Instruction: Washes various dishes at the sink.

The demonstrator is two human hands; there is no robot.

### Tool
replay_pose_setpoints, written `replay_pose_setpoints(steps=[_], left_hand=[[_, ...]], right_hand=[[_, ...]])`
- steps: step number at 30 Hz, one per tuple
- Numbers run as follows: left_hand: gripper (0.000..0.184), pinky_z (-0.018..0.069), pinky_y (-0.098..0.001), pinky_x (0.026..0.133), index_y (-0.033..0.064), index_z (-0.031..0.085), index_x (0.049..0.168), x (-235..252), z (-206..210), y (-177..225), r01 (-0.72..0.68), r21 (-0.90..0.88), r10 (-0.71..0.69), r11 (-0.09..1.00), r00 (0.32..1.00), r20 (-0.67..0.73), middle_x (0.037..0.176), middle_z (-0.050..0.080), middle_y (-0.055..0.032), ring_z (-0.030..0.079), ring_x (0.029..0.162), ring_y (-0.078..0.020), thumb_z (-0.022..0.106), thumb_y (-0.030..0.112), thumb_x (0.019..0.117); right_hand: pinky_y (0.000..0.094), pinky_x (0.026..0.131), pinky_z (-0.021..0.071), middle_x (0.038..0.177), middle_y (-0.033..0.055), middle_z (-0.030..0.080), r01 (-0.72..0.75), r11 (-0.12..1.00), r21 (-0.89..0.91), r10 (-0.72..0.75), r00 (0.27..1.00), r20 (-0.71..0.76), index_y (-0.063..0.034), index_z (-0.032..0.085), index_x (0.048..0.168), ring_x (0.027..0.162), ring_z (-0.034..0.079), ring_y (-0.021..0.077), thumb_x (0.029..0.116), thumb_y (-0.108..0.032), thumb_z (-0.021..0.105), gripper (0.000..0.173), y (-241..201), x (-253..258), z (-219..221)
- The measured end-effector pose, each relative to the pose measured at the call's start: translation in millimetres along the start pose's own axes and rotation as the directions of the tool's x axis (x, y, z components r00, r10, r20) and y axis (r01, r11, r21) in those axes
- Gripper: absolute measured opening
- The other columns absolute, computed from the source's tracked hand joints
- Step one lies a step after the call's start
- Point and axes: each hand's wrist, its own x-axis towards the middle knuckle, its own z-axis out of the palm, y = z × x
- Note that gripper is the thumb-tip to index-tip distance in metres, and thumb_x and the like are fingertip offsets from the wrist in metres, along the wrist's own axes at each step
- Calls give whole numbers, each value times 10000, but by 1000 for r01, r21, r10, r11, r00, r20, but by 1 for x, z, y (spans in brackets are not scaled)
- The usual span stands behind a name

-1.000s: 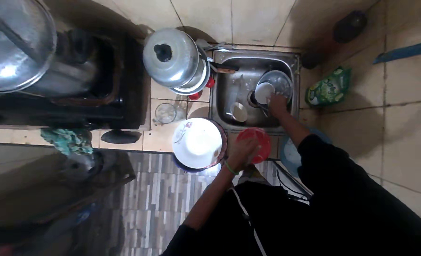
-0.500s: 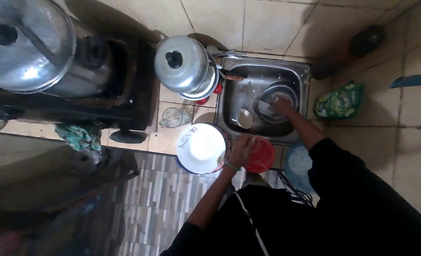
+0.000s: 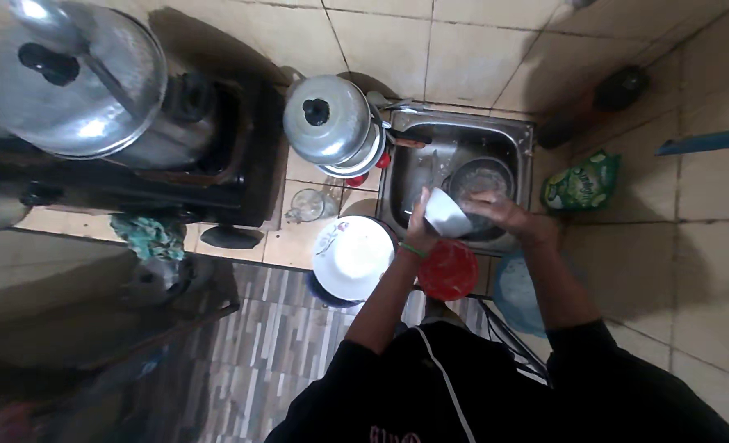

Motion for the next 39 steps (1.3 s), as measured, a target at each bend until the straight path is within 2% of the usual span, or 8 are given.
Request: replay_pose_setpoints(steps=[3, 8, 14, 22, 26, 30, 35, 39], left_hand=[[535, 600, -357, 792, 228, 619, 1253, -14, 13, 4, 20, -59, -15, 998, 997, 79, 1065, 712, 9, 687, 950, -122, 412, 652, 1001], [630, 604, -379, 827, 201, 578, 1326, -25, 11, 25, -64, -8, 63, 998, 998, -21, 1116, 712, -7, 690, 990, -138, 257, 657, 1033], [535, 602, -353, 806, 202, 640, 1212, -39, 21, 23, -108, 8, 108, 994, 993, -54, 1030, 719, 11, 690, 938, -108, 314, 598, 1057], [394, 584, -319, 865, 220, 577, 1328, -54, 15, 36, -99, -25, 98, 995, 995, -17, 1157, 681, 24, 665, 1027, -91, 410, 462, 1065], [523, 603, -399, 811, 231, 610, 1262, -57, 21, 30, 37, -122, -39, 992, 999, -13, 1105, 706, -17, 689, 996, -163, 319, 606, 1041], [497, 599, -384, 844, 236, 572, 1329, -58, 16, 35, -13, -133, 11, 991, 1000, -15, 1180, 681, -10, 673, 1046, -154, 372, 587, 1039], [516, 585, -374, 888, 241, 590, 1324, -60, 12, 24, -78, -102, 79, 992, 997, 3, 1188, 684, 5, 660, 1080, -129, 340, 597, 1048], [507, 602, -391, 819, 242, 584, 1302, -63, 19, 33, -19, -164, 9, 986, 998, -56, 1158, 687, -10, 677, 1033, -157, 364, 611, 1034]], right_hand=[[386, 1048, 498, 1369, 54, 622, 9, 1000, 30, -4, 986, -168, -86, 626, 1336, 1225, 593, 127, 1091, -306, 379, 411, 1, 2, 33], [458, 1112, 454, 1509, 172, 515, -68, 976, -207, 59, 997, -48, -51, 411, 1536, 1337, 553, 261, 1025, -25, 526, 525, -21, -11, 50], [444, 1035, 516, 1295, 263, 615, 202, 929, -311, -314, 875, -369, 88, 723, 1072, 1220, 604, 317, 848, 28, 694, 234, -28, -14, 85], [523, 1009, 519, 1257, 234, 664, -45, 938, -342, -58, 958, -282, 27, 643, 1285, 1151, 657, 346, 985, -46, 637, 308, -52, -17, 94], [377, 867, 589, 1226, 124, 681, 230, 967, -108, -254, 870, -422, -37, 676, 1223, 1050, 674, 206, 921, -28, 694, 302, -34, -19, 97], [534, 969, 543, 1287, 232, 620, 36, 885, -464, -261, 864, -430, 6, 665, 1207, 1151, 640, 372, 942, -25, 682, 267, -46, -17, 101], [422, 878, 584, 1201, 129, 682, 157, 963, -218, -224, 917, -330, -49, 700, 1160, 1040, 675, 236, 938, -90, 701, 226, -48, -31, 97], [560, 930, 547, 1264, 251, 613, 29, 876, -482, -224, 908, -353, 9, 664, 1192, 1110, 643, 398, 939, -31, 687, 257, -57, -26, 100]])
